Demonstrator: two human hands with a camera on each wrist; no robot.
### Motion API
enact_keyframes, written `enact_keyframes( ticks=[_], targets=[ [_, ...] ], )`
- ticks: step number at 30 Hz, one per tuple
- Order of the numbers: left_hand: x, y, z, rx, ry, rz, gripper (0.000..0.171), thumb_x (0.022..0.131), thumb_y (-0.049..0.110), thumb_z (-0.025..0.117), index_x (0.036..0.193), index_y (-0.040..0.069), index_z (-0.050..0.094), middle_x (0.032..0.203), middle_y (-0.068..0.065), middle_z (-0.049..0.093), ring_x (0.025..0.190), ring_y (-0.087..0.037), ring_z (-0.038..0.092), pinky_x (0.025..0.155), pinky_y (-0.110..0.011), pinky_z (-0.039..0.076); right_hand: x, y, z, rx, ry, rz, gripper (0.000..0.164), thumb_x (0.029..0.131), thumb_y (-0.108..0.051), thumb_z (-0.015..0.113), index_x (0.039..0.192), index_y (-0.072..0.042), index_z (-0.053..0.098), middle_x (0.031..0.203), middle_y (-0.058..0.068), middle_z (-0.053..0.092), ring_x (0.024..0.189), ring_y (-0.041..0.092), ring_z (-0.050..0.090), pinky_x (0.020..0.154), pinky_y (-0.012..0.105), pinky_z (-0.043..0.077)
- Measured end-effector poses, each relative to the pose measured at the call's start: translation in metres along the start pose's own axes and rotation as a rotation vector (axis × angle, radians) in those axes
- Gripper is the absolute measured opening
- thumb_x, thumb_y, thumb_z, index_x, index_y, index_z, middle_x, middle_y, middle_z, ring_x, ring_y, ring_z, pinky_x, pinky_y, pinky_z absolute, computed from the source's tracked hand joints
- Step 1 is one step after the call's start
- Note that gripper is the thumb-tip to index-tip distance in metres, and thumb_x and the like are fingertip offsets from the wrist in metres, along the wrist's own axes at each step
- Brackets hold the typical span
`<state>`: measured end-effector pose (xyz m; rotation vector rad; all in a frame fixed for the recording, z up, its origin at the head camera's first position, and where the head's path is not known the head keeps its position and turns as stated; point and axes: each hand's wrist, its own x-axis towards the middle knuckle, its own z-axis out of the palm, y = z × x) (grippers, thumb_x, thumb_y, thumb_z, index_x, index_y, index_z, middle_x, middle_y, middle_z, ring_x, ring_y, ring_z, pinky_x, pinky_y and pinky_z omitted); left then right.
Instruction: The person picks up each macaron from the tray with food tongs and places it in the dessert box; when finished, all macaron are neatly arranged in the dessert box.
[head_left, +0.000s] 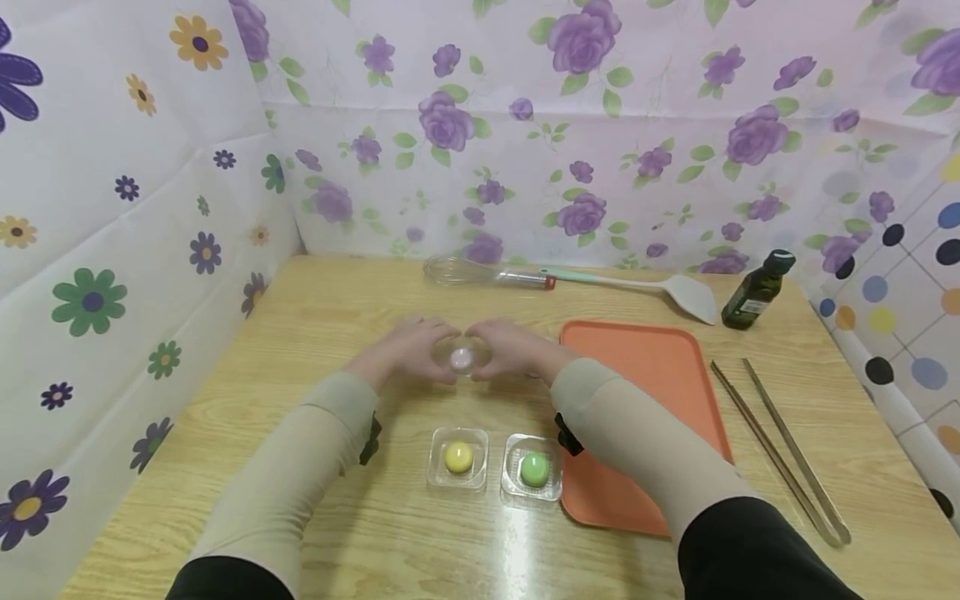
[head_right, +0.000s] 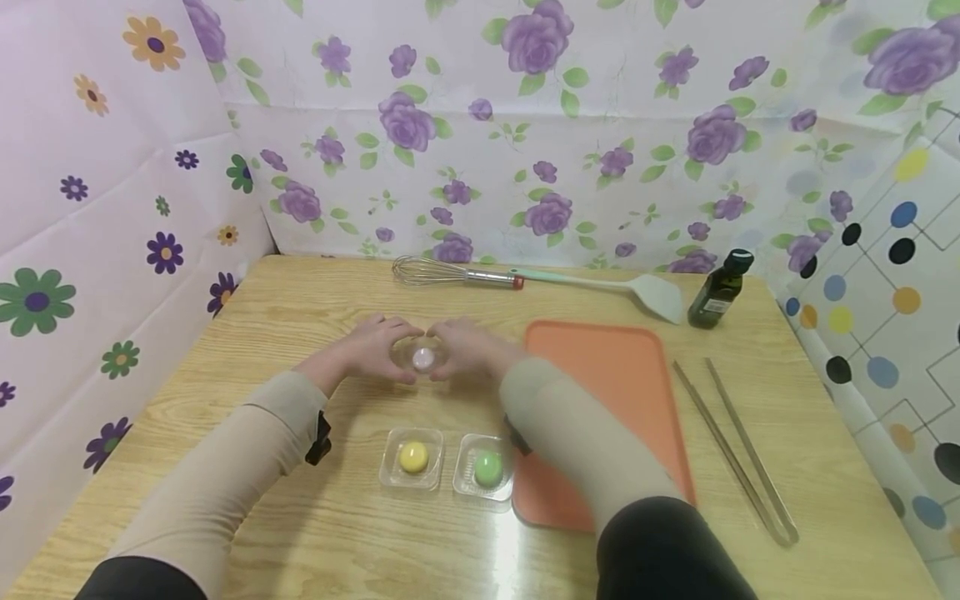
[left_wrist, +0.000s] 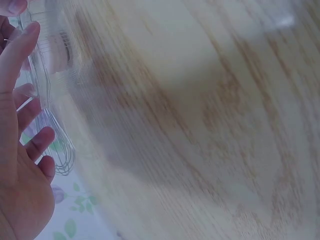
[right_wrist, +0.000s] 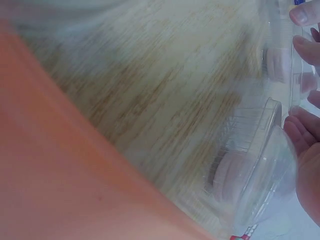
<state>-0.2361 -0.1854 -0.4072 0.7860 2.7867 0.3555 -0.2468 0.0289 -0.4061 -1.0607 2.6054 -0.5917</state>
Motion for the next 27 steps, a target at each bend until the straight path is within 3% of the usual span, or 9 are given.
enact_keyframes(
  ticks=[12,27],
  targets=[
    [-0.0035,0.0031,0.0020,-0.083,-0.014,-0.027,0.080,0.068,0.041,0.081,0.135,0.016,0.047,0.135,-0.005,0.049,0.124,-0.025,0.040,0.106,-0.045,0.028,0.0014,-0.0070,0.0028,-0.102,-0.027,0.014,0.070,0.076,-0.036,0.075,0.134,-0.008,0.047,0.132,0.011,0.051,0.121,0.026,0.044,0.104,0.038,0.034],
    [-0.0054,0.0037,0.0014,-0.057,-0.018,-0.040,0.084,0.067,0.042,0.082,0.137,0.016,0.045,0.137,-0.005,0.047,0.124,-0.026,0.039,0.106,-0.046,0.028,-0.0006,-0.0011,-0.0017,-0.211,-0.009,0.021,0.067,0.078,-0.045,0.072,0.130,-0.009,0.052,0.129,0.006,0.055,0.119,0.026,0.045,0.105,0.040,0.030]
  ],
)
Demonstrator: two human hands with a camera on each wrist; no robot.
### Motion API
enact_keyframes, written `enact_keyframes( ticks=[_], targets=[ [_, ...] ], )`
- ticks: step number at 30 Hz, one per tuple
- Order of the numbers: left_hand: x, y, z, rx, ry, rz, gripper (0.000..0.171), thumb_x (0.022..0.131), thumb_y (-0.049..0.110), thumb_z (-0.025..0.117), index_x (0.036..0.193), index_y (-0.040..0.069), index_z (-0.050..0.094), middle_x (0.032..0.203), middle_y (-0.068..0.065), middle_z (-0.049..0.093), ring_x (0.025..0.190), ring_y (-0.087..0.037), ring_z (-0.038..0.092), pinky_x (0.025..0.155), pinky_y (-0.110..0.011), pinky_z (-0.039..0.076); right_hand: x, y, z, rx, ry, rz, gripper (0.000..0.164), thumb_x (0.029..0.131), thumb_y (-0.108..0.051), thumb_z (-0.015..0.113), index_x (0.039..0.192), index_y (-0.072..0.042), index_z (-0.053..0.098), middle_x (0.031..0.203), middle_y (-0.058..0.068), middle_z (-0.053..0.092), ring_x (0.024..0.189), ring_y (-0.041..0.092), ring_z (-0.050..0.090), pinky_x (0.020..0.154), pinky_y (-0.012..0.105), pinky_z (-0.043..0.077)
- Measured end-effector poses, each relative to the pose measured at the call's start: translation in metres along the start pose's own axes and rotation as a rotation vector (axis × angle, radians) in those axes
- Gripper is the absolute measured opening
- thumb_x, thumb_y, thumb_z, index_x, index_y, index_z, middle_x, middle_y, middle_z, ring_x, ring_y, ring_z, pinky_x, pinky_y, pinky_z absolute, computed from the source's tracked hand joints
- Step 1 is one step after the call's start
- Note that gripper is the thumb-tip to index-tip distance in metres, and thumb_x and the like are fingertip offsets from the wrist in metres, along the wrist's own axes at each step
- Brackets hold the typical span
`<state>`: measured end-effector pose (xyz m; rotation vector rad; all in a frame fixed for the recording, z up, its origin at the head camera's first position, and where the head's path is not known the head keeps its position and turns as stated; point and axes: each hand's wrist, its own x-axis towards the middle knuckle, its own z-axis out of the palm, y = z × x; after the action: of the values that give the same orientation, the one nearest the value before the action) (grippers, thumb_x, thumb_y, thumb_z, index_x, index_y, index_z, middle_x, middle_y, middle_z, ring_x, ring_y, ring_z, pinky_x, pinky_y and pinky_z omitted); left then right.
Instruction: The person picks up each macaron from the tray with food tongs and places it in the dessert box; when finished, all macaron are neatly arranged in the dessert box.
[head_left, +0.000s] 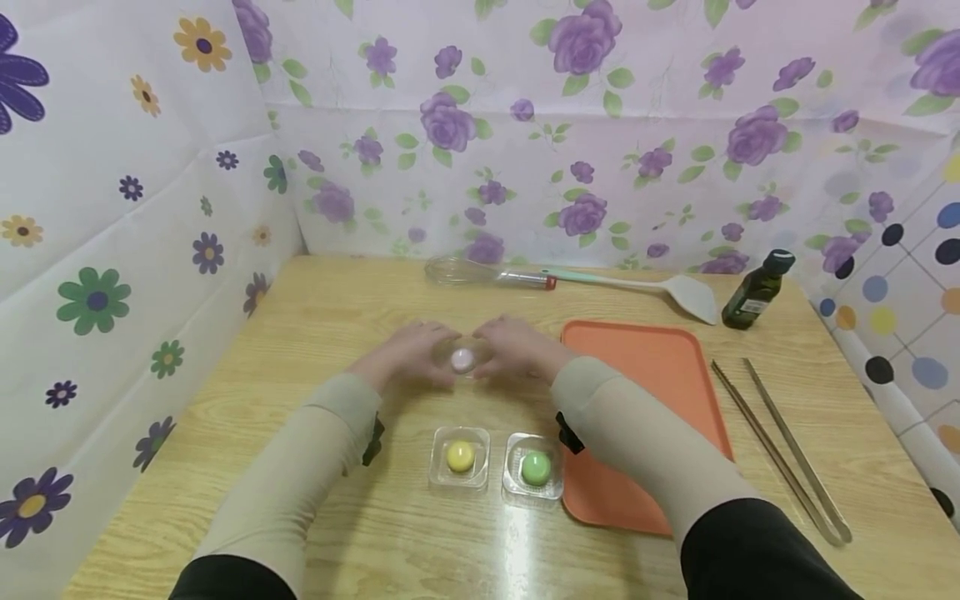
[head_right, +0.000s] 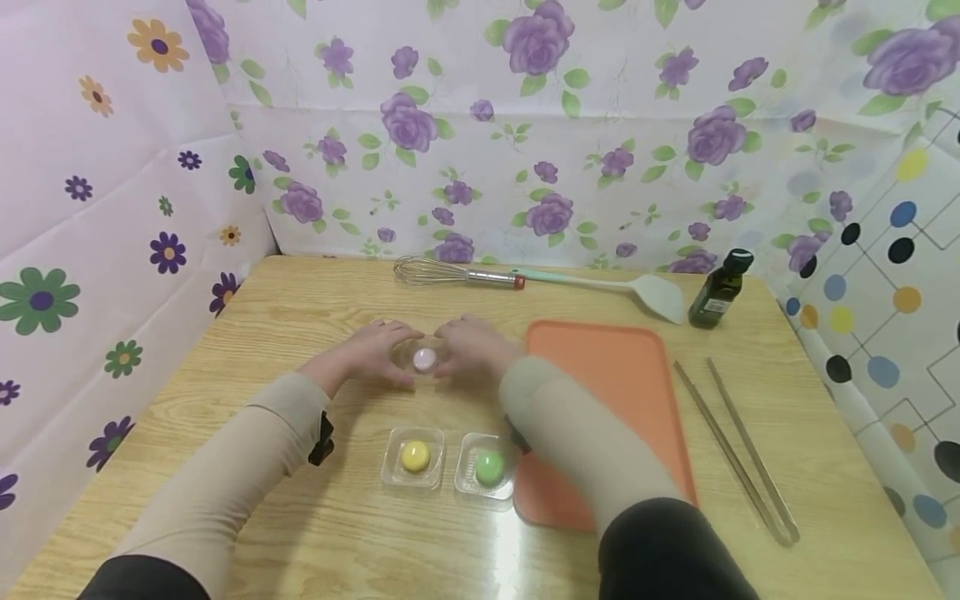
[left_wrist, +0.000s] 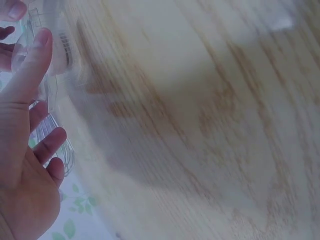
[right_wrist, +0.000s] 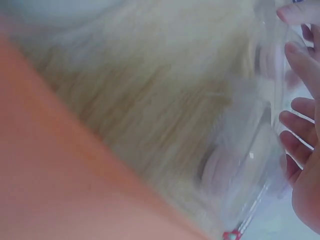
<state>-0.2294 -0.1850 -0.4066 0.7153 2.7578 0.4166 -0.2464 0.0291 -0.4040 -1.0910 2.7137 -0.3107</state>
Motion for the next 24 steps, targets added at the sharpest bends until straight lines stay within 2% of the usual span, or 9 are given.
enact_keyframes(
  ticks=[5,12,19,24],
  targets=[
    [0.000,0.002,-0.003,0.002,-0.010,-0.021,0.087,0.066,0.042,0.082,0.139,0.016,0.043,0.140,-0.006,0.044,0.126,-0.028,0.037,0.107,-0.047,0.026,-0.009,0.011,-0.008,-0.014,0.009,-0.018,0.067,0.081,-0.041,0.070,0.131,-0.001,0.050,0.132,0.013,0.053,0.124,0.029,0.044,0.109,0.042,0.024],
    [-0.001,0.004,-0.006,0.019,-0.027,-0.021,0.088,0.068,0.044,0.081,0.140,0.015,0.042,0.140,-0.006,0.044,0.127,-0.029,0.036,0.108,-0.047,0.025,-0.026,0.025,-0.013,0.010,0.016,-0.006,0.065,0.083,-0.039,0.068,0.131,0.001,0.050,0.132,0.016,0.052,0.125,0.032,0.043,0.110,0.044,0.021],
    [0.000,0.003,-0.005,0.010,-0.028,-0.016,0.086,0.070,0.044,0.079,0.141,0.014,0.040,0.142,-0.007,0.041,0.130,-0.032,0.032,0.109,-0.050,0.021,-0.045,0.040,-0.014,0.068,0.048,0.011,0.064,0.084,-0.037,0.068,0.131,0.002,0.050,0.133,0.018,0.051,0.126,0.035,0.041,0.110,0.048,0.020],
    [0.001,0.004,-0.005,-0.002,-0.024,-0.014,0.085,0.072,0.042,0.078,0.142,0.013,0.039,0.143,-0.007,0.041,0.129,-0.031,0.033,0.109,-0.048,0.022,-0.060,0.051,-0.013,0.123,0.088,0.019,0.065,0.083,-0.035,0.070,0.131,0.004,0.049,0.132,0.019,0.051,0.125,0.036,0.042,0.110,0.051,0.017]
  ],
)
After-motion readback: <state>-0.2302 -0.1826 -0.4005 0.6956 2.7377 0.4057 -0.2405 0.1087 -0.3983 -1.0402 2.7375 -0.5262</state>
